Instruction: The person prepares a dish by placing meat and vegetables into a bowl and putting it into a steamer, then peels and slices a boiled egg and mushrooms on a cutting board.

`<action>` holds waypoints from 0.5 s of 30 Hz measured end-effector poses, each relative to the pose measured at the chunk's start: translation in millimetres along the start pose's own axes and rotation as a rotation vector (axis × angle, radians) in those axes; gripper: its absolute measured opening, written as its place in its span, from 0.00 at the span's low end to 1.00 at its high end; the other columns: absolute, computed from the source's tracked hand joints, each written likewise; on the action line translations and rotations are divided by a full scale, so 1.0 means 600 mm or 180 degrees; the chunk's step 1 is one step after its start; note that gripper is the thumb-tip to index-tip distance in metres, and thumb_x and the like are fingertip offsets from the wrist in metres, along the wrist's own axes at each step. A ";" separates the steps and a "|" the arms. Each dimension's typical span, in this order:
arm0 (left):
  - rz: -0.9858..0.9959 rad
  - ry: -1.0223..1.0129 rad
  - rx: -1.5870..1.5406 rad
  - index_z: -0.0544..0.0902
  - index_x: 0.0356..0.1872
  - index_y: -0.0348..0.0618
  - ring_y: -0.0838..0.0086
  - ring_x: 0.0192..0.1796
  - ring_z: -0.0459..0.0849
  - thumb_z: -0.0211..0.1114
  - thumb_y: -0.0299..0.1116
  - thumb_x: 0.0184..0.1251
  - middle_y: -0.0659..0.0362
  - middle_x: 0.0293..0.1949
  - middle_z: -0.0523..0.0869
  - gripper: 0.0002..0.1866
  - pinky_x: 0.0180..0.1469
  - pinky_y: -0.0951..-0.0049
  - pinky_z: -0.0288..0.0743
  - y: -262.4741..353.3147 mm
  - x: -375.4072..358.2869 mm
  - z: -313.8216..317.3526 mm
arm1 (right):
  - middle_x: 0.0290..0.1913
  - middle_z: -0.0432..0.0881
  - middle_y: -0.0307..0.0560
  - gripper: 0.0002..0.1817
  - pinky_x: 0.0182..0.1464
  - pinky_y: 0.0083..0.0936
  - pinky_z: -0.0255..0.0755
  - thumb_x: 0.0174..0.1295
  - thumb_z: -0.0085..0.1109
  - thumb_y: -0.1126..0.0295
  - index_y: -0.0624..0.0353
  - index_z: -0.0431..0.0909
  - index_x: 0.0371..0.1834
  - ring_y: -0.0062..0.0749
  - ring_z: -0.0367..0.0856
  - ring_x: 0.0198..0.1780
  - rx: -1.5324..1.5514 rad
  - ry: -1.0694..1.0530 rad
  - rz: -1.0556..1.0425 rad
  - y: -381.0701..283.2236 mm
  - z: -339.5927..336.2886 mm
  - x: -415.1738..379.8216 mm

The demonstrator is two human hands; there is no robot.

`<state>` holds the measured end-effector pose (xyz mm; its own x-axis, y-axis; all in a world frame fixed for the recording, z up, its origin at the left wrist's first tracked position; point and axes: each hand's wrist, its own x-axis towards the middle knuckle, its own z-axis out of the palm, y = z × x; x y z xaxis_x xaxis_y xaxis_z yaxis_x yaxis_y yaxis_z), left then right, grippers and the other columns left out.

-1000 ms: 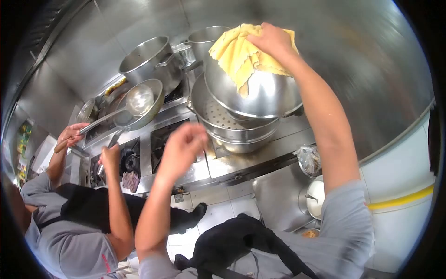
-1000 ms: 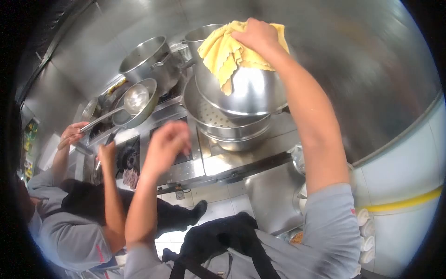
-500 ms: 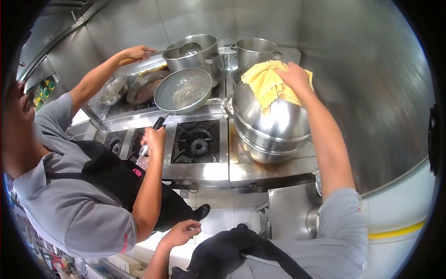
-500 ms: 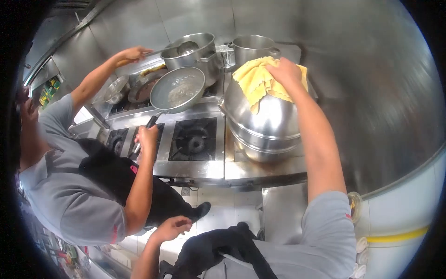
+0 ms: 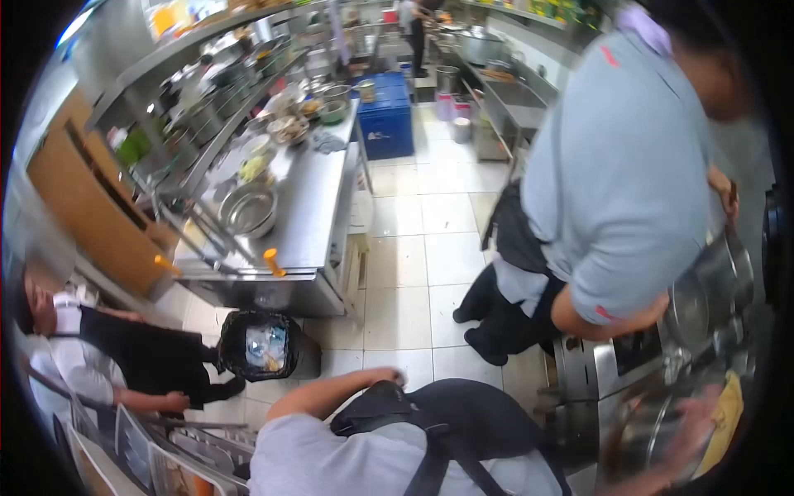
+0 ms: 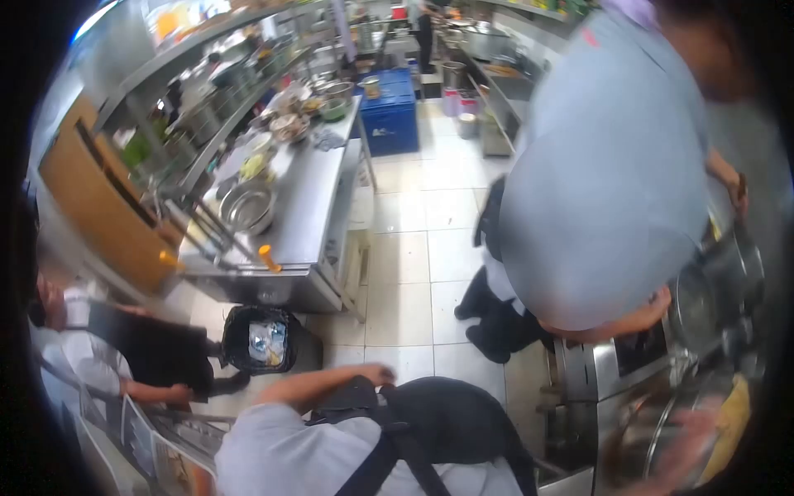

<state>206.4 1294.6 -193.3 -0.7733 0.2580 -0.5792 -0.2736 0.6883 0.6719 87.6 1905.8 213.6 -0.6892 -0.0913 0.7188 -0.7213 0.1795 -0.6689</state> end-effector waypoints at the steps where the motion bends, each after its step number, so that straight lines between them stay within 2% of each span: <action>1: 0.0058 -0.0054 -0.0421 0.84 0.55 0.37 0.58 0.53 0.87 0.68 0.43 0.68 0.46 0.51 0.90 0.22 0.58 0.60 0.78 -0.073 -0.042 0.020 | 0.49 0.84 0.56 0.26 0.48 0.34 0.78 0.68 0.58 0.59 0.68 0.75 0.62 0.42 0.84 0.49 0.1180 -0.1055 0.0353 0.008 0.127 -0.009; 2: 0.0074 -0.0055 -0.0785 0.85 0.55 0.38 0.59 0.54 0.87 0.68 0.43 0.68 0.47 0.51 0.90 0.21 0.59 0.60 0.78 -0.146 -0.087 0.049 | 0.48 0.84 0.56 0.26 0.47 0.33 0.79 0.68 0.58 0.60 0.69 0.75 0.62 0.41 0.84 0.47 0.2033 -0.2020 0.1026 0.027 0.262 -0.036; 3: -0.0021 -0.0022 -0.0953 0.86 0.55 0.39 0.59 0.54 0.87 0.68 0.42 0.68 0.48 0.51 0.90 0.21 0.59 0.60 0.78 -0.196 -0.142 0.064 | 0.48 0.85 0.56 0.27 0.46 0.31 0.80 0.65 0.63 0.60 0.68 0.76 0.62 0.43 0.86 0.44 0.2352 -0.2671 0.1896 0.071 0.382 -0.075; 4: -0.0386 0.0084 -0.0702 0.86 0.54 0.40 0.59 0.54 0.87 0.67 0.43 0.68 0.48 0.51 0.90 0.20 0.59 0.60 0.78 -0.203 -0.209 0.065 | 0.53 0.85 0.56 0.26 0.51 0.33 0.81 0.67 0.62 0.59 0.67 0.77 0.62 0.43 0.87 0.47 0.1864 -0.2896 0.2936 0.124 0.515 -0.120; 6: -0.1143 0.0181 -0.0167 0.88 0.54 0.43 0.58 0.55 0.87 0.66 0.45 0.68 0.49 0.52 0.90 0.20 0.59 0.60 0.78 -0.218 -0.330 0.061 | 0.60 0.82 0.58 0.26 0.62 0.38 0.76 0.70 0.58 0.55 0.62 0.76 0.64 0.50 0.84 0.56 0.1116 -0.3411 0.3250 0.224 0.745 -0.270; 7: -0.1084 0.0739 -0.0189 0.89 0.49 0.42 0.56 0.51 0.88 0.68 0.46 0.68 0.47 0.46 0.91 0.19 0.57 0.57 0.79 -0.243 -0.365 0.040 | 0.66 0.78 0.65 0.27 0.65 0.38 0.75 0.70 0.59 0.59 0.65 0.75 0.67 0.47 0.82 0.62 -0.0557 -0.4455 0.1313 0.302 0.788 -0.354; 8: -0.1147 0.1262 -0.0499 0.88 0.49 0.40 0.57 0.50 0.89 0.68 0.46 0.68 0.47 0.45 0.91 0.20 0.56 0.60 0.80 -0.240 -0.413 -0.001 | 0.72 0.72 0.63 0.33 0.70 0.42 0.71 0.68 0.61 0.52 0.61 0.73 0.71 0.47 0.79 0.67 -0.1777 -0.5887 0.1105 0.337 0.802 -0.395; 10: -0.1107 0.2341 -0.0886 0.86 0.49 0.37 0.59 0.47 0.89 0.67 0.43 0.69 0.48 0.42 0.90 0.19 0.54 0.62 0.80 -0.218 -0.493 -0.076 | 0.73 0.72 0.56 0.36 0.65 0.46 0.76 0.69 0.58 0.47 0.58 0.70 0.74 0.48 0.78 0.67 -0.1757 -0.7386 0.1046 0.419 0.796 -0.466; 11: -0.1133 0.2382 -0.0862 0.86 0.49 0.37 0.59 0.47 0.89 0.67 0.43 0.69 0.48 0.42 0.90 0.19 0.54 0.62 0.80 -0.231 -0.520 -0.101 | 0.73 0.73 0.53 0.35 0.61 0.47 0.79 0.70 0.57 0.47 0.57 0.70 0.75 0.49 0.78 0.67 -0.2321 -0.7167 0.2051 0.362 0.813 -0.462; 12: -0.0946 0.3070 -0.1099 0.85 0.49 0.37 0.62 0.45 0.88 0.67 0.42 0.70 0.48 0.40 0.90 0.18 0.51 0.63 0.80 -0.248 -0.544 -0.122 | 0.73 0.74 0.50 0.35 0.58 0.47 0.82 0.71 0.56 0.47 0.55 0.69 0.75 0.50 0.78 0.68 -0.2881 -0.6829 0.3000 0.323 0.825 -0.459; 13: -0.0765 0.3750 -0.1371 0.85 0.48 0.37 0.64 0.44 0.88 0.67 0.42 0.70 0.48 0.39 0.90 0.17 0.48 0.64 0.81 -0.236 -0.574 -0.138 | 0.72 0.73 0.54 0.33 0.52 0.47 0.86 0.72 0.55 0.48 0.56 0.71 0.74 0.52 0.78 0.67 -0.2514 -0.7328 0.2184 0.312 0.845 -0.455; 15: -0.1028 0.3711 -0.1616 0.84 0.50 0.37 0.69 0.41 0.87 0.66 0.41 0.71 0.49 0.38 0.89 0.17 0.40 0.67 0.81 -0.186 -0.643 -0.177 | 0.72 0.73 0.54 0.33 0.52 0.47 0.86 0.72 0.55 0.48 0.56 0.71 0.74 0.52 0.79 0.66 -0.2195 -0.7528 0.1858 0.291 0.901 -0.460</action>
<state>474.5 1046.1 3.9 -0.5998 -0.7795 -0.1807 -0.5241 0.2120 0.8248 115.0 1433.1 -203.9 0.0141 -0.2428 -0.9700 -0.7451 0.6444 -0.1721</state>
